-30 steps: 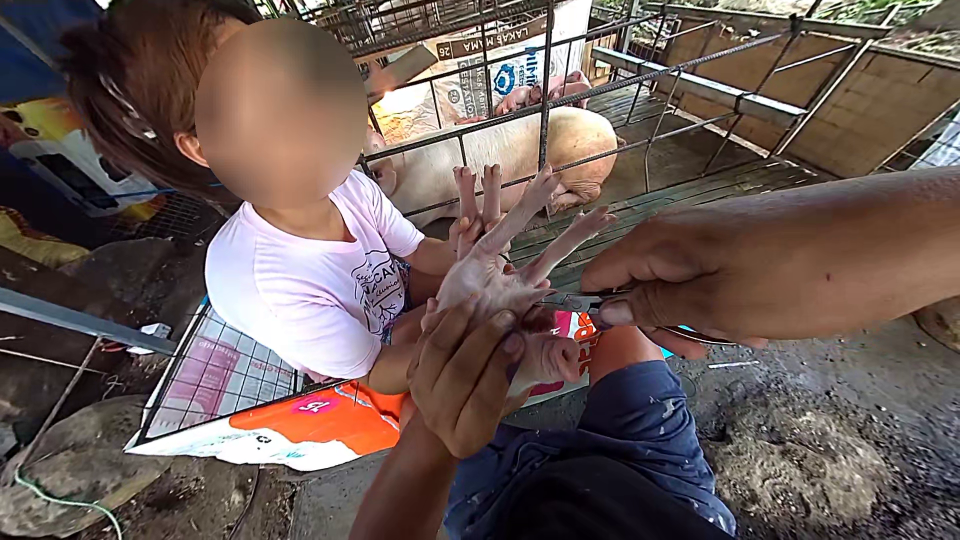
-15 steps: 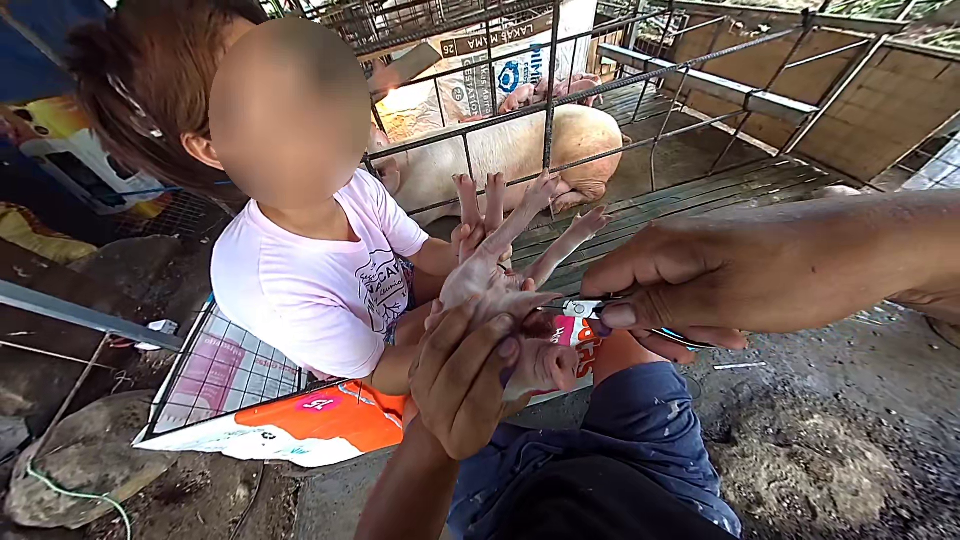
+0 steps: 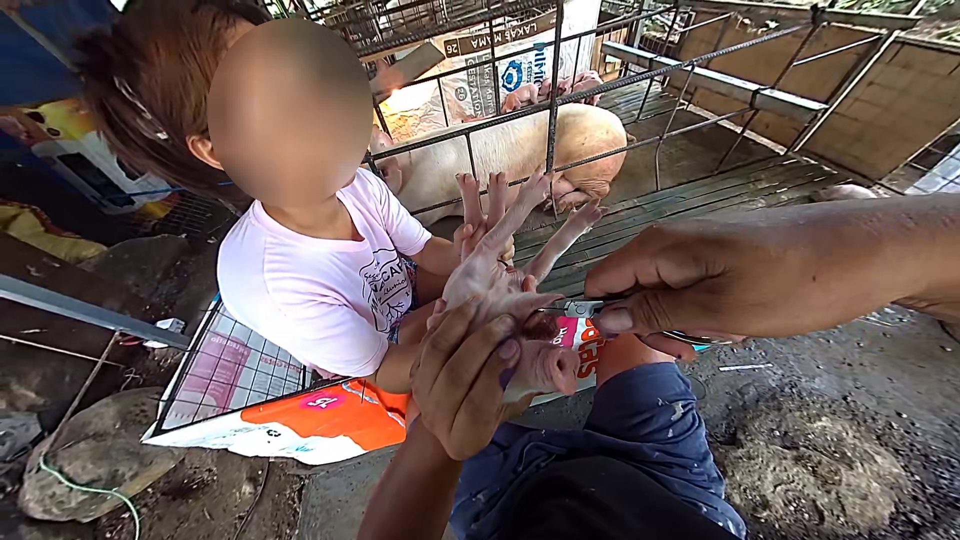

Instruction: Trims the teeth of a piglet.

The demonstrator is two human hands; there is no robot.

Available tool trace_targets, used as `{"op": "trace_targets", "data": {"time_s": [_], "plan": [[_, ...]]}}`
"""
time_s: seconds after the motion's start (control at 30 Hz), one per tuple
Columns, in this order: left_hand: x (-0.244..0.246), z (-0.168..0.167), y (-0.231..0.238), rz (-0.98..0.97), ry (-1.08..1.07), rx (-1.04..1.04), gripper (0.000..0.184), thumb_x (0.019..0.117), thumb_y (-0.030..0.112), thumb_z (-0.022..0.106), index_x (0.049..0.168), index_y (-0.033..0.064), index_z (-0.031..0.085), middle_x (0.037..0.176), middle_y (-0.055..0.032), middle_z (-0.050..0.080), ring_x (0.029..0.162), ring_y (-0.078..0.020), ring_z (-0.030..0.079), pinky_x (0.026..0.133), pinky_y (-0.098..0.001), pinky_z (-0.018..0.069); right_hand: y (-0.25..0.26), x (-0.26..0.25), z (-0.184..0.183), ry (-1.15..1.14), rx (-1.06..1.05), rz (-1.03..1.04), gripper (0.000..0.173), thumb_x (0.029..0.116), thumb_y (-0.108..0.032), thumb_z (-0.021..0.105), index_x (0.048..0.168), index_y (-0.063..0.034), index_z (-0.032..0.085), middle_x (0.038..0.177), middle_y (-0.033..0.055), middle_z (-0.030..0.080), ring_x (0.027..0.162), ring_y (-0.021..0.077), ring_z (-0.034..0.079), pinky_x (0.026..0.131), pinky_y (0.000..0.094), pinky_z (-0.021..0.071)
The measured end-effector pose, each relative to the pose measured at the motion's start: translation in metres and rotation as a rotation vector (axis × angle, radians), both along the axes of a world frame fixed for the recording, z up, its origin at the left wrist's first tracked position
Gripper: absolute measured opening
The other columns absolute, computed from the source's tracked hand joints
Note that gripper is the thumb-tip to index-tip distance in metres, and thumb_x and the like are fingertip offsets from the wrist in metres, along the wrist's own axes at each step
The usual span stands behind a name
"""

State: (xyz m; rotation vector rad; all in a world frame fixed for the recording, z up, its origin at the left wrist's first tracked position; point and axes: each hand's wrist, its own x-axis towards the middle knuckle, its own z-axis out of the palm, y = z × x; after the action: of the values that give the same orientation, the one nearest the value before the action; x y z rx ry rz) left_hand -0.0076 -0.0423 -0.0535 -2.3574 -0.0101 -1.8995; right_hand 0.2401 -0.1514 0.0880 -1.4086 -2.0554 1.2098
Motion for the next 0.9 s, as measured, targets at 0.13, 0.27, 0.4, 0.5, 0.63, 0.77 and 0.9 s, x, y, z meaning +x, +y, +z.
{"op": "trace_targets", "data": {"time_s": [0.13, 0.27, 0.4, 0.5, 0.63, 0.77, 0.9], "plan": [[-0.001, 0.000, 0.000, 0.002, 0.000, -0.002, 0.046, 0.0892, 0.029, 0.078, 0.125, 0.0090, 0.057, 0.126, -0.0041, 0.067, 0.125, -0.0237, 0.061, 0.109, -0.0428, 0.0495, -0.003, -0.007, -0.001, -0.137, 0.158, -0.052, 0.028, 0.1063, -0.032, 0.055, 0.089, -0.0142, 0.068, 0.059, -0.0053, 0.059, 0.048, 0.0008, 0.056, 0.043, 0.0157, 0.0452], [0.001, -0.001, 0.000, 0.004, -0.013, 0.001, 0.043, 0.0896, 0.028, 0.078, 0.123, 0.0094, 0.058, 0.123, -0.0043, 0.068, 0.123, -0.0241, 0.062, 0.108, -0.0428, 0.0503, -0.005, -0.009, -0.003, -0.230, 0.297, -0.058, 0.028, 0.1054, -0.033, 0.057, 0.085, -0.0165, 0.066, 0.058, -0.0084, 0.056, 0.048, -0.0021, 0.053, 0.041, 0.0151, 0.0414], [0.000, -0.002, 0.001, 0.010, 0.005, 0.037, 0.037, 0.0900, 0.023, 0.077, 0.118, 0.0072, 0.058, 0.119, -0.0073, 0.069, 0.120, -0.0262, 0.064, 0.106, -0.0440, 0.0514, -0.006, -0.008, 0.008, -0.322, 0.248, -0.036, 0.026, 0.1048, -0.030, 0.058, 0.085, -0.0155, 0.067, 0.055, -0.0074, 0.055, 0.047, -0.0010, 0.051, 0.041, 0.0164, 0.0389], [-0.002, -0.001, 0.000, 0.014, 0.032, 0.051, 0.037, 0.0901, 0.021, 0.077, 0.118, 0.0068, 0.059, 0.118, -0.0086, 0.069, 0.119, -0.0271, 0.064, 0.106, -0.0450, 0.0518, -0.007, -0.009, 0.021, -0.385, 0.157, -0.005, 0.026, 0.1052, -0.030, 0.057, 0.086, -0.0151, 0.066, 0.053, -0.0057, 0.053, 0.043, 0.0015, 0.050, 0.039, 0.0189, 0.0395], [-0.005, 0.003, 0.000, 0.015, 0.067, 0.080, 0.034, 0.0918, 0.020, 0.075, 0.118, 0.0055, 0.059, 0.117, -0.0101, 0.070, 0.117, -0.0280, 0.065, 0.103, -0.0446, 0.0525, 0.000, -0.017, 0.033, -0.568, 0.209, 0.057, 0.029, 0.1050, -0.034, 0.057, 0.085, -0.0146, 0.066, 0.051, -0.0053, 0.051, 0.041, 0.0022, 0.048, 0.038, 0.0193, 0.0383], [-0.003, 0.003, 0.002, 0.004, 0.060, 0.098, 0.032, 0.0913, 0.022, 0.076, 0.114, 0.0053, 0.060, 0.113, -0.0108, 0.070, 0.113, -0.0286, 0.066, 0.102, -0.0448, 0.0536, 0.006, -0.021, 0.036, -0.748, 0.272, 0.062, 0.027, 0.1023, -0.035, 0.062, 0.082, -0.0180, 0.067, 0.053, -0.0069, 0.051, 0.042, 0.0026, 0.048, 0.040, 0.0216, 0.0378], [-0.003, 0.006, 0.002, 0.008, 0.087, 0.110, 0.030, 0.0936, 0.022, 0.073, 0.114, 0.0045, 0.060, 0.114, -0.0110, 0.070, 0.113, -0.0284, 0.066, 0.102, -0.0437, 0.0530, 0.001, -0.058, 0.079, -1.008, 0.058, 0.051, 0.009, 0.0961, -0.011, 0.066, 0.102, -0.0072, 0.071, 0.071, 0.0033, 0.061, 0.061, 0.0099, 0.059, 0.059, 0.0238, 0.0484]]}}
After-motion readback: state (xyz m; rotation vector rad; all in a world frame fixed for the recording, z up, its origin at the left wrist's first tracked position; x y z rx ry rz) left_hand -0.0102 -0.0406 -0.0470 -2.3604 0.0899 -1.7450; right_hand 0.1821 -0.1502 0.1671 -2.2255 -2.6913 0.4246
